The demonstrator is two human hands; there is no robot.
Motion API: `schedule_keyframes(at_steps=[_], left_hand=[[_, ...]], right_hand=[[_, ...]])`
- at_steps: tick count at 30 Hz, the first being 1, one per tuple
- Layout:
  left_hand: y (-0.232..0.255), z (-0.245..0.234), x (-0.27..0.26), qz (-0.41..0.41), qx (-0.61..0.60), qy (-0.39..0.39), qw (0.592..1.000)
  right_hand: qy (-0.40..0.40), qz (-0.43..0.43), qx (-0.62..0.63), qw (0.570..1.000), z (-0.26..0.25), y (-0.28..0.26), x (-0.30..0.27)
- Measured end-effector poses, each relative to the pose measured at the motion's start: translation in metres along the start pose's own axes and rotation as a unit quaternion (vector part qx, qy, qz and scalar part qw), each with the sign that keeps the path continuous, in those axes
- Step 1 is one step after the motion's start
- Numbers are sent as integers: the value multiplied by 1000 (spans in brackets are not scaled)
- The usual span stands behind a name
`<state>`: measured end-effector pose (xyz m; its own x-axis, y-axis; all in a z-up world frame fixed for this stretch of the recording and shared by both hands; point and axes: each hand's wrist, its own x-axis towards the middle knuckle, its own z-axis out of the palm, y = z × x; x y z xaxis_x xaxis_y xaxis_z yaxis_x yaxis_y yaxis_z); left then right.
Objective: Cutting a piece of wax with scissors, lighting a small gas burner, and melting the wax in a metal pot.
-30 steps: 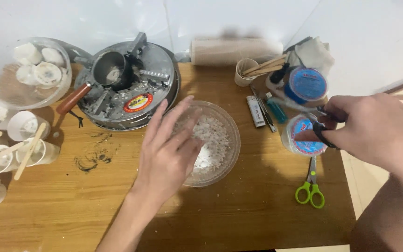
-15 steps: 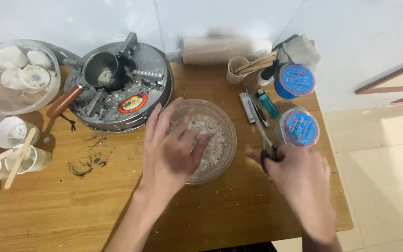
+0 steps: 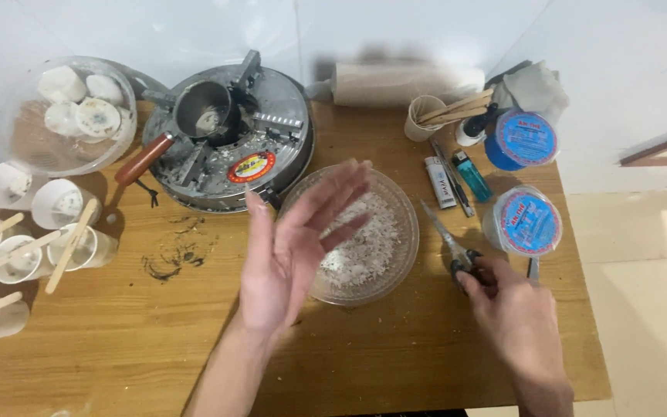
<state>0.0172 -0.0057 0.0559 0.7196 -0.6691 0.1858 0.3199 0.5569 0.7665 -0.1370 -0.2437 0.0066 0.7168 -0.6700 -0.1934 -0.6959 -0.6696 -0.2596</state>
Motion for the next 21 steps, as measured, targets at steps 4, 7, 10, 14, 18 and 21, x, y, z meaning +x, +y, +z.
schedule_keyframes(at_steps=[4,7,10,14,18,21], left_hand=[[-1,-3,-1,-54,-241,-5,969],[-4,-6,1,-59,-305,-18,950],[-4,-2,6,-84,-319,52,942],[-7,4,7,-75,-183,157,967],[-11,12,7,-4,81,240,968],[-19,9,3,62,280,272,919]], right_hand=[[22,-15,7,1000,6,2,1],[34,-13,-15,999,11,1,1],[42,-41,-26,998,13,2,0],[45,-73,-9,996,1,-7,-7],[39,-66,-43,996,5,1,-1],[19,-58,-46,997,-4,-3,-1]])
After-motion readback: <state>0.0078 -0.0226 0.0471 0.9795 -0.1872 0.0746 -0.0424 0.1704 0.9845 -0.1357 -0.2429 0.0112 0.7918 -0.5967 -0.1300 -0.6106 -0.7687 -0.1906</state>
